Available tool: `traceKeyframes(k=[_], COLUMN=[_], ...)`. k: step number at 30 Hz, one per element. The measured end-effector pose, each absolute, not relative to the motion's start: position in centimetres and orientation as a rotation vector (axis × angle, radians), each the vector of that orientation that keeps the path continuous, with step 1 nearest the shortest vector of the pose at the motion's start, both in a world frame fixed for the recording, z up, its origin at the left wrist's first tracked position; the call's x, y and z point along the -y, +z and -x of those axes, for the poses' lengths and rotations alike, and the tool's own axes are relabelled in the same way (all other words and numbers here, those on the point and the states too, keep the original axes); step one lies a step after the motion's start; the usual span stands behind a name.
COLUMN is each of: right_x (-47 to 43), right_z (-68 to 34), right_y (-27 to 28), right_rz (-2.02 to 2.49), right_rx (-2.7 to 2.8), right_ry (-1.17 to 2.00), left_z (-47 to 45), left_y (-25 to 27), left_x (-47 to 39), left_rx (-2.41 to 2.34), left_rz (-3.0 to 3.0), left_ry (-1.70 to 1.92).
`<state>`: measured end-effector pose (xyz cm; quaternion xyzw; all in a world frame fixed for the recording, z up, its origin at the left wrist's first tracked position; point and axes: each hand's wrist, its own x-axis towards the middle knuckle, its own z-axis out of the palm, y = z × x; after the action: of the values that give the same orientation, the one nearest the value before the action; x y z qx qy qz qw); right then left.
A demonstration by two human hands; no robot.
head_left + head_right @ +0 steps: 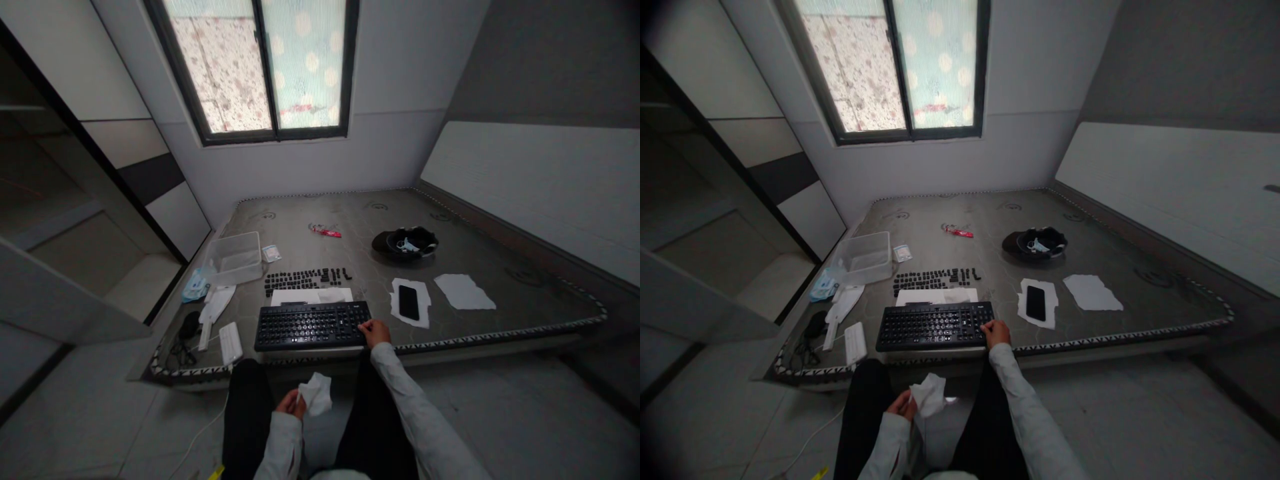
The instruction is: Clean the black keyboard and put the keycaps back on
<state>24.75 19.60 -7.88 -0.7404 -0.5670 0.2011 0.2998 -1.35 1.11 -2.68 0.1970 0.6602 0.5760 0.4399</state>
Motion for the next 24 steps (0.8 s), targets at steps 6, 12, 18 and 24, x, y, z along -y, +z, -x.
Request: traceKeyframes(k=[6,12,18,24], right_x=[-19.5,-19.8,-20.1,-20.5], right_z=[-24.8,-25.1,-25.3,-25.6], right_y=[-7.7,-7.4,-7.3,-7.4], right_rz=[1.942,1.914,1.903,1.935], right_rx=[1.475,1.416,1.390,1.369], right_ry=[0.591,0.680,0.701,0.714], left_z=[1.3,2.2,2.3,1.9], left_y=[-2.6,-2.1,-2.8,-3.5], left_x=[-1.0,-1.0,-0.8,-0.8], left_rx=[-1.612,-1.625,-1.611,-1.605], left_rz=[-0.514,-0.564,-0.524,-0.483], left_ry=[1.446,1.400,1.402,1.516])
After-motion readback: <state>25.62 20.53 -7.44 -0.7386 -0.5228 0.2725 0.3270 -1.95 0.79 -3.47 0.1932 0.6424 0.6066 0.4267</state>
